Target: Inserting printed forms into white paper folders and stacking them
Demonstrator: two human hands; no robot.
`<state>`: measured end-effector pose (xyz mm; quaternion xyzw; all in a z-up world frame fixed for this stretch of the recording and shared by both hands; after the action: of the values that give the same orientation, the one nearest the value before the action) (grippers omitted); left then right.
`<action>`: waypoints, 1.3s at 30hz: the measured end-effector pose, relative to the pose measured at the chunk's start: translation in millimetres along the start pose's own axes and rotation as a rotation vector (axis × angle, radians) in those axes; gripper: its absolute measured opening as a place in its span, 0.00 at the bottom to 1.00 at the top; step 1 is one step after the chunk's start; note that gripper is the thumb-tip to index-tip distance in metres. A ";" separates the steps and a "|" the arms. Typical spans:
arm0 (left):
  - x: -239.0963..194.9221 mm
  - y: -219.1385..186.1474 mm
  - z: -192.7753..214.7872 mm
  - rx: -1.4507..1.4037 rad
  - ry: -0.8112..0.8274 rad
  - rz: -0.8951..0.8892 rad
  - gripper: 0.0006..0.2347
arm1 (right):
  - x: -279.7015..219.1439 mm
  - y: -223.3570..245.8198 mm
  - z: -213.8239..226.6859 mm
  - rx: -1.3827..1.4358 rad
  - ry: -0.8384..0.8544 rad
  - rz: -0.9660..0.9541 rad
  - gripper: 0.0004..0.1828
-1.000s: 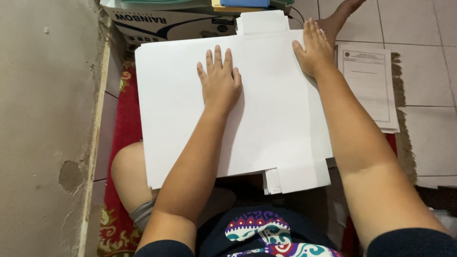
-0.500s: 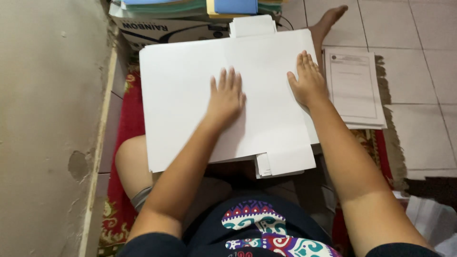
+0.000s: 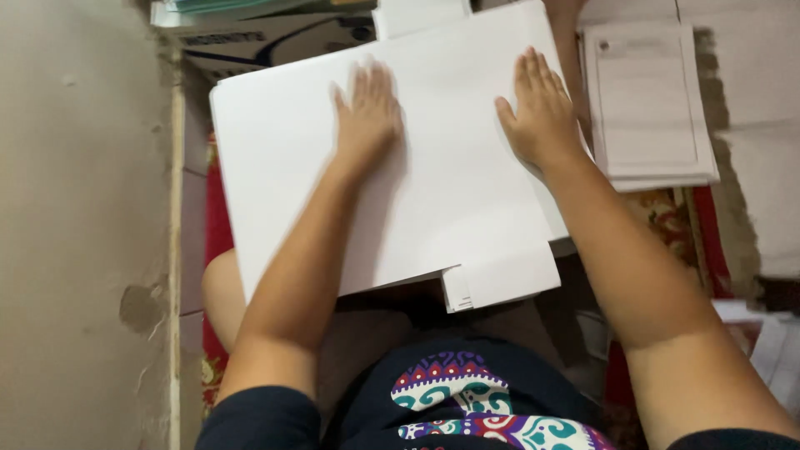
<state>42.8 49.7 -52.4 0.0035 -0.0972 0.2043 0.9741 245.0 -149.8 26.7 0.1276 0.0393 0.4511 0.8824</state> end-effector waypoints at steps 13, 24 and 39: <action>17.4 -12.9 89.2 -0.206 0.099 0.175 0.28 | -3.9 10.5 14.0 0.005 0.066 -0.079 0.37; -9.2 -99.2 99.7 -0.237 0.125 0.174 0.28 | -45.4 20.6 32.0 0.024 0.115 -0.100 0.38; 7.5 -51.4 101.5 -0.201 0.146 0.294 0.29 | 57.9 20.5 22.6 -0.005 0.261 -0.055 0.42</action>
<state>51.0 0.9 50.3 -0.1231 -0.0456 0.3332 0.9337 267.2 -96.0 56.4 0.0644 0.1560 0.4397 0.8822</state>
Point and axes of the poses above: each hand's wrist, its own x-axis towards the middle knuckle, its own z-axis out of the back of the hand, y = z × x, the point moved 3 cm from there along x, towards the middle knuckle, and after that the axes turned 12 degrees about -z, right-handed, at the moved point
